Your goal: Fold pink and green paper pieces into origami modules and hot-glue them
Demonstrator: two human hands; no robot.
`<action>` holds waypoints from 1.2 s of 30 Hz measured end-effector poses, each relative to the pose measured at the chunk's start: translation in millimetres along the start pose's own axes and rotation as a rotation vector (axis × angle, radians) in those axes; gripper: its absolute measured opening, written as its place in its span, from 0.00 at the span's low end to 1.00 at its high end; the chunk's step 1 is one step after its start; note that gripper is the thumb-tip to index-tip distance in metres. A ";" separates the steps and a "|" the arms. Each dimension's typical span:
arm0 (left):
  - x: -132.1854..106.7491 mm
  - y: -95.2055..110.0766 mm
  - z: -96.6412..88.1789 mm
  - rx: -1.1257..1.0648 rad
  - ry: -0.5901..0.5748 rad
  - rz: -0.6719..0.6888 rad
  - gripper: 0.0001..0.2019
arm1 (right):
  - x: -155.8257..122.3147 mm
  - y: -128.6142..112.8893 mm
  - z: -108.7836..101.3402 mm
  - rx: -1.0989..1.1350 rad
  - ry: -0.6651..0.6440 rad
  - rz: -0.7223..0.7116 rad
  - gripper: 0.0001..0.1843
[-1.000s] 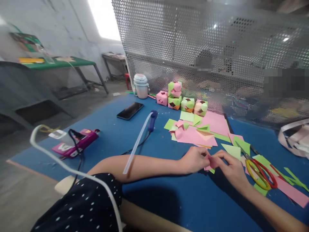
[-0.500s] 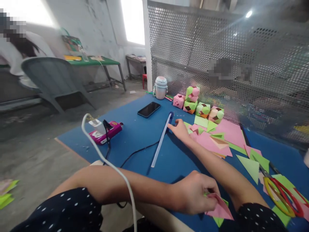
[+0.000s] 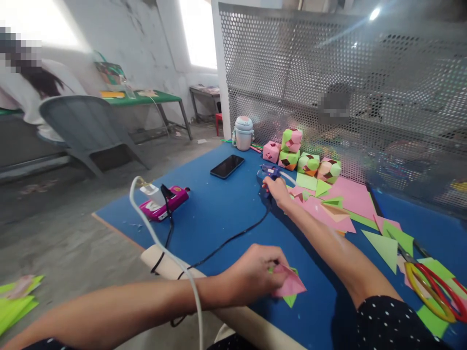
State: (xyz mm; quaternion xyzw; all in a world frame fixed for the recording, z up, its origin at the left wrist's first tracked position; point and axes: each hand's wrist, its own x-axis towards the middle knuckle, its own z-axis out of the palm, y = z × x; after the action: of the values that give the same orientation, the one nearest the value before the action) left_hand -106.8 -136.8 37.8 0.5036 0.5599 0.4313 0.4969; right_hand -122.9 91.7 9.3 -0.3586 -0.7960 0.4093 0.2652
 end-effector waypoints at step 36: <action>104.2 -28.3 -24.6 -0.113 0.237 0.113 0.04 | -190.4 21.8 -102.2 -0.275 -0.016 -0.212 0.06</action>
State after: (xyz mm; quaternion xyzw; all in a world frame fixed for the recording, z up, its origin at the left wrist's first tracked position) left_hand -134.9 -36.4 0.6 0.4510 0.5602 0.5461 0.4296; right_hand 72.6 -2.3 20.1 -0.3024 -0.8798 0.2692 0.2490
